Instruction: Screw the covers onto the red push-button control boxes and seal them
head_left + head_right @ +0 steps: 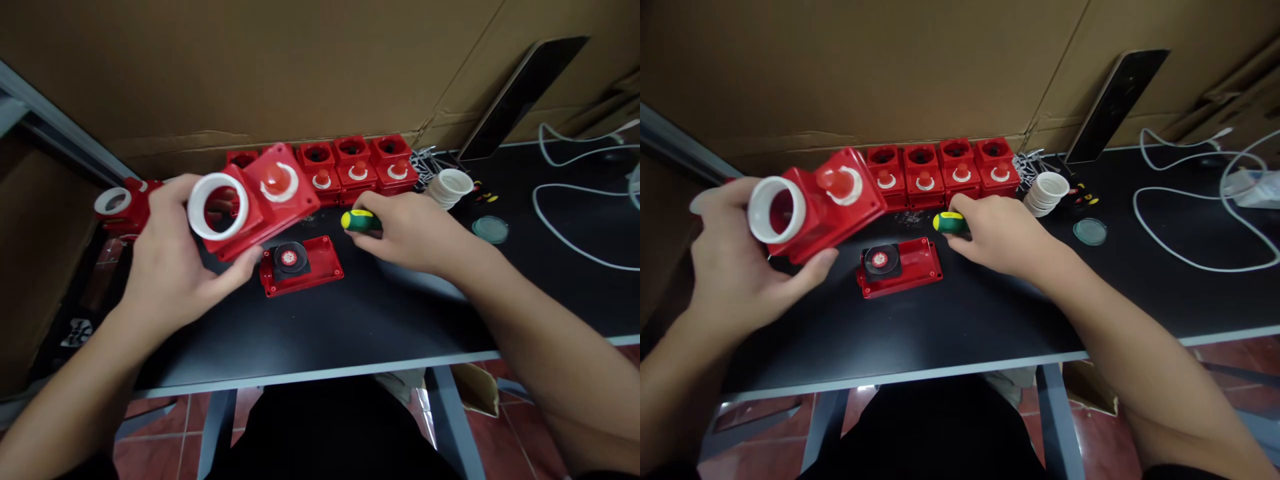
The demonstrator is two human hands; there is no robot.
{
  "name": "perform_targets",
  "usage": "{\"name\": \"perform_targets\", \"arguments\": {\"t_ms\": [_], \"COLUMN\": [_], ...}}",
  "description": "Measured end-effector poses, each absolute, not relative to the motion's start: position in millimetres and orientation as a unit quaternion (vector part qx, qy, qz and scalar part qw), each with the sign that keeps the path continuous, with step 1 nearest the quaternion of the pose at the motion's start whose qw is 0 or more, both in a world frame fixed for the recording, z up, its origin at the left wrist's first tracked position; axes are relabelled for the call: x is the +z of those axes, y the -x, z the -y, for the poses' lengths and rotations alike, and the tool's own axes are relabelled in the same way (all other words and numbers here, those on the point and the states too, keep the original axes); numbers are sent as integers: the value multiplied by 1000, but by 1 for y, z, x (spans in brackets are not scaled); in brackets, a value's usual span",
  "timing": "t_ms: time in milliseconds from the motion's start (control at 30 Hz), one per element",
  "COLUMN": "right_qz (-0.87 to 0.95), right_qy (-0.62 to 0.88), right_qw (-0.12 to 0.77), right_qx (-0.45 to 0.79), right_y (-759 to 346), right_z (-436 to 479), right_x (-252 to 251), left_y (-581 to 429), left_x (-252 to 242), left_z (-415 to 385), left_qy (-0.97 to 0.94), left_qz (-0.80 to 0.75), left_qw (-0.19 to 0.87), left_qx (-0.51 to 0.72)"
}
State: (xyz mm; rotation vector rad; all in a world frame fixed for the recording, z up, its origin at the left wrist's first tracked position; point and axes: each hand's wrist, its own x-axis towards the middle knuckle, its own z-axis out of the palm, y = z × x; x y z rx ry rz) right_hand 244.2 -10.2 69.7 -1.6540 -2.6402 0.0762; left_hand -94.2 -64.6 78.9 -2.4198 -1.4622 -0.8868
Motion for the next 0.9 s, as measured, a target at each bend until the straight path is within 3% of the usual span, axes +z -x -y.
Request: {"name": "perform_targets", "arguments": {"t_ms": [267, 567, 733, 900], "right_qz": [884, 883, 888, 897], "right_qy": [460, 459, 452, 440], "right_qw": [-34, -66, -63, -32], "right_qx": [74, 76, 56, 22], "right_y": [-241, -241, -243, -245], "right_z": [17, 14, 15, 13], "right_x": [70, 66, 62, 57], "left_y": [84, 97, 109, 110], "left_x": [96, 108, 94, 91], "left_z": [59, 62, 63, 65], "left_qy": [697, 699, 758, 834], "left_qz": [708, 701, 637, 549], "left_qw": [19, 44, 41, 52], "left_qx": [-108, 136, 135, -3]}}
